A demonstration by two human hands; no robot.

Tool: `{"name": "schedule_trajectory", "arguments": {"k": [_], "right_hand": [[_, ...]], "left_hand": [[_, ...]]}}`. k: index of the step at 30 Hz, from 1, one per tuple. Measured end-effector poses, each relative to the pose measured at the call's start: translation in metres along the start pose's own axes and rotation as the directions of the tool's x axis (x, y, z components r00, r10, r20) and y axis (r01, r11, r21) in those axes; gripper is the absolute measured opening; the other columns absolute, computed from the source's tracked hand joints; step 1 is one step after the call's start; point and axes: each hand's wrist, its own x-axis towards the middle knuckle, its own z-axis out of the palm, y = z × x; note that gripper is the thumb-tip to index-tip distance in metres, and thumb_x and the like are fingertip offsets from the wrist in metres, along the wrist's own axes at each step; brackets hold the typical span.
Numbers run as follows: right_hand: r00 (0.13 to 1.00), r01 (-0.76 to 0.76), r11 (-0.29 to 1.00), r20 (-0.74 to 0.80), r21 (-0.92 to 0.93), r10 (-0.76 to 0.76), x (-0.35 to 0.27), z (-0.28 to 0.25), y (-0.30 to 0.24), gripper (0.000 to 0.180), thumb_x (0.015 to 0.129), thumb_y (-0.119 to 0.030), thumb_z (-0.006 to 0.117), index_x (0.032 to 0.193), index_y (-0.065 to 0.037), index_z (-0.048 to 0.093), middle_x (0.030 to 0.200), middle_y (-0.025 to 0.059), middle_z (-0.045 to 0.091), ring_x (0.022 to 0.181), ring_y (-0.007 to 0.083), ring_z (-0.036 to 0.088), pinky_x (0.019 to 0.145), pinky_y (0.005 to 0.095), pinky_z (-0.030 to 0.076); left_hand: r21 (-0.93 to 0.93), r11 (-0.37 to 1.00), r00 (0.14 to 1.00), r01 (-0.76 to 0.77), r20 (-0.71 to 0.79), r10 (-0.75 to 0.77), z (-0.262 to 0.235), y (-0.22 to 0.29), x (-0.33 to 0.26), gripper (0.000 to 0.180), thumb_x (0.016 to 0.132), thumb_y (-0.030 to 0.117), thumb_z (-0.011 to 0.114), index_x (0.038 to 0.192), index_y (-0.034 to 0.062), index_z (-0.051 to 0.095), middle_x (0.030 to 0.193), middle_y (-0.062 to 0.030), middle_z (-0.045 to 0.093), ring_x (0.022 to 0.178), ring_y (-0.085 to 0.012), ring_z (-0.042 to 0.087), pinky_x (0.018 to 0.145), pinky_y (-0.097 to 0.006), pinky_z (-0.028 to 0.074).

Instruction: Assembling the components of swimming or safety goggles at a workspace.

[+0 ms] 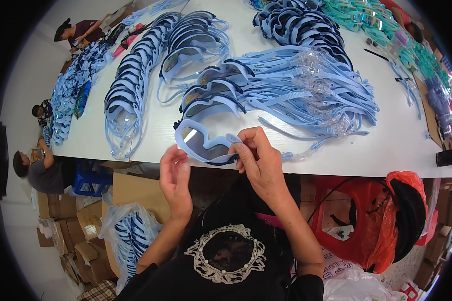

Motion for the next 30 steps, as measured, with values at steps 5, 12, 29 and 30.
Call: {"name": "schedule_trajectory", "arguments": {"k": [5,12,29,30], "right_hand": [[0.992,0.046,0.997,-0.122,0.063,-0.038,0.002,0.016,-0.001,0.01,0.112,-0.013,0.055,0.113,-0.003,0.053,0.082,0.0031,0.065,0.058,0.004,0.052,0.052,0.0204,0.045],[0.998,-0.015,0.967,-0.055,0.253,0.029,0.015,0.024,-0.015,0.017,0.113,-0.021,0.054,0.116,-0.004,0.053,0.081,0.0055,0.065,0.055,0.0032,0.052,0.05,0.0202,0.05],[0.995,0.097,0.989,-0.045,0.113,-0.093,0.03,0.013,-0.033,0.018,0.106,-0.018,0.066,0.11,-0.001,0.07,0.083,0.0041,0.072,0.065,0.002,0.053,0.056,0.0174,0.034],[0.994,0.101,0.991,-0.05,0.09,-0.097,0.031,0.011,-0.035,0.017,0.105,-0.017,0.067,0.109,-0.001,0.072,0.081,0.0033,0.071,0.063,0.0006,0.05,0.054,0.0167,0.029]], "left_hand": [[-0.132,0.986,0.991,0.105,0.091,-0.094,0.0,0.006,0.013,0.049,0.101,0.007,0.064,0.148,-0.0019,0.051,0.137,-0.0131,0.057,0.131,-0.0233,0.053,0.114,-0.04,0.042],[0.565,0.476,0.736,-0.673,0.452,0.504,0.007,0.035,0.019,0.045,0.077,0.011,0.087,0.12,0.0169,0.075,0.124,-0.0031,0.066,0.121,-0.0259,0.059,0.109,-0.046,0.04],[0.367,0.873,0.79,-0.322,0.612,0.034,-0.025,0.11,0.133,0.031,0.083,0.007,0.083,0.113,0.0027,0.076,0.105,-0.0062,0.071,0.098,-0.016,0.063,0.091,-0.03,0.049],[0.377,0.876,0.753,-0.3,0.658,-0.025,-0.025,0.115,0.143,0.03,0.084,0.008,0.082,0.113,0.0019,0.076,0.104,-0.0059,0.071,0.098,-0.0162,0.063,0.092,-0.03,0.049]]}}
